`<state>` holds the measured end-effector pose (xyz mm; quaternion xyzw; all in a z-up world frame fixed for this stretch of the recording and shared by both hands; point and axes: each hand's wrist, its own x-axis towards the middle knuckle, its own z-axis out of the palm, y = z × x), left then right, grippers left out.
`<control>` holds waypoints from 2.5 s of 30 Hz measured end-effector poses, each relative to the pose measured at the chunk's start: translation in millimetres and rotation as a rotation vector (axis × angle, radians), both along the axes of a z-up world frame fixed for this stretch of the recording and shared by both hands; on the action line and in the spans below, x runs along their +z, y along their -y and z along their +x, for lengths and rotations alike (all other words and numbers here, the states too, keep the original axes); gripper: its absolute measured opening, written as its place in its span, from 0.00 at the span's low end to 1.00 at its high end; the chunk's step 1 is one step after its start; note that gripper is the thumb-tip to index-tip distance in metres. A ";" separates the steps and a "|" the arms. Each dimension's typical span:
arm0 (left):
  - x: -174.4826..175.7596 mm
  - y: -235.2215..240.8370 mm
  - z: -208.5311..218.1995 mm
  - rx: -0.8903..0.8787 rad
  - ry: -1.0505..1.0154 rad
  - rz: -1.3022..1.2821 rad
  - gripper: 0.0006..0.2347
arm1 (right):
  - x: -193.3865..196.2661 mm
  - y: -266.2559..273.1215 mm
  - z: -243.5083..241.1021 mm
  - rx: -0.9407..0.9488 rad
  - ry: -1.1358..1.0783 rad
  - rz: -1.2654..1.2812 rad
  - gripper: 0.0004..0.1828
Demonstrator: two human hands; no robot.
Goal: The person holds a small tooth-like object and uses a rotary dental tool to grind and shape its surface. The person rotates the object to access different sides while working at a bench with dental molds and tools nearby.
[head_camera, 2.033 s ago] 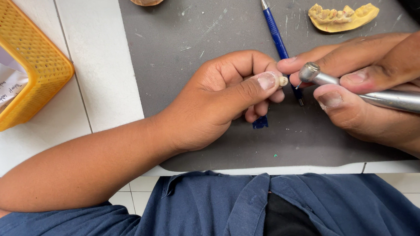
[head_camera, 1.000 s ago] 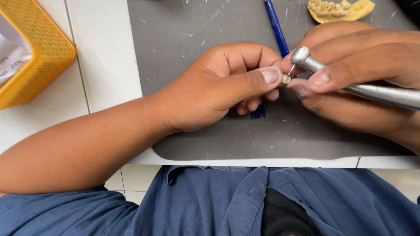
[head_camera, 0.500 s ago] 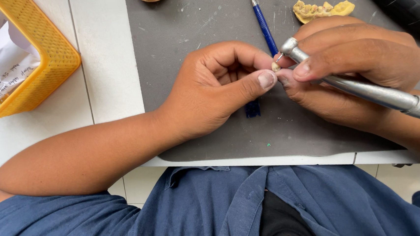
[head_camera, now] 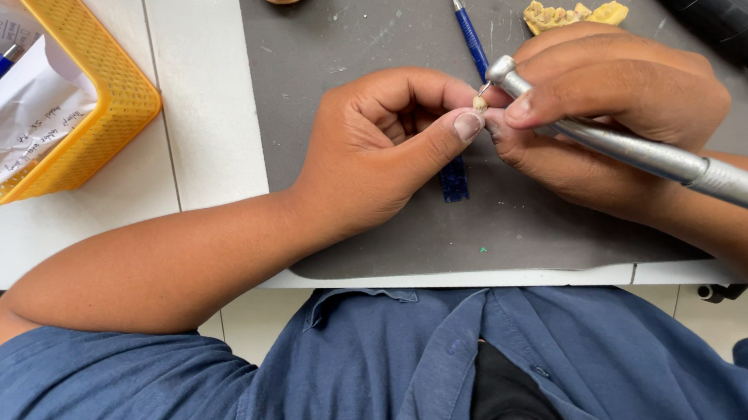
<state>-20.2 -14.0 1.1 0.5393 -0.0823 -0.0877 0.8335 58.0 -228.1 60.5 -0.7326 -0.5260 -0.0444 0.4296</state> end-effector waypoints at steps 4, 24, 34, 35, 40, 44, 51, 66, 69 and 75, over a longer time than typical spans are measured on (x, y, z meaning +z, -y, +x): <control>-5.8 -0.4 -1.2 -0.004 0.058 0.015 0.07 | -4.3 4.8 -3.7 -0.018 -0.086 -0.005 0.14; 2.2 -5.1 1.2 -0.072 0.114 0.065 0.06 | -5.4 22.2 -15.1 -0.133 -0.278 -0.024 0.12; 4.1 -7.2 2.1 -0.052 0.130 0.165 0.07 | 2.7 19.0 -9.2 -0.050 -0.153 -0.024 0.12; 4.6 -7.2 2.2 -0.049 0.129 0.185 0.07 | 5.1 20.2 -9.0 -0.134 -0.289 -0.163 0.07; 4.7 -8.6 4.4 -0.051 0.108 0.203 0.07 | 6.9 20.4 -6.3 -0.128 -0.380 -0.221 0.06; 5.7 -6.8 4.2 -0.054 0.070 0.136 0.07 | 2.2 15.8 -2.6 -0.040 -0.292 -0.133 0.06; 5.8 -9.6 3.8 -0.057 0.077 0.172 0.06 | -4.6 23.2 -4.2 -0.121 -0.386 -0.183 0.05; 8.2 -10.3 5.3 -0.065 0.122 0.231 0.06 | -24.6 52.4 29.7 -0.066 -1.185 -0.480 0.14; 8.8 -9.8 4.8 -0.069 0.123 0.231 0.06 | -22.6 48.7 25.2 -0.042 -1.008 -0.471 0.15; 10.7 -9.6 4.9 -0.091 0.108 0.229 0.05 | -23.1 51.1 31.0 -0.033 -1.141 -0.459 0.14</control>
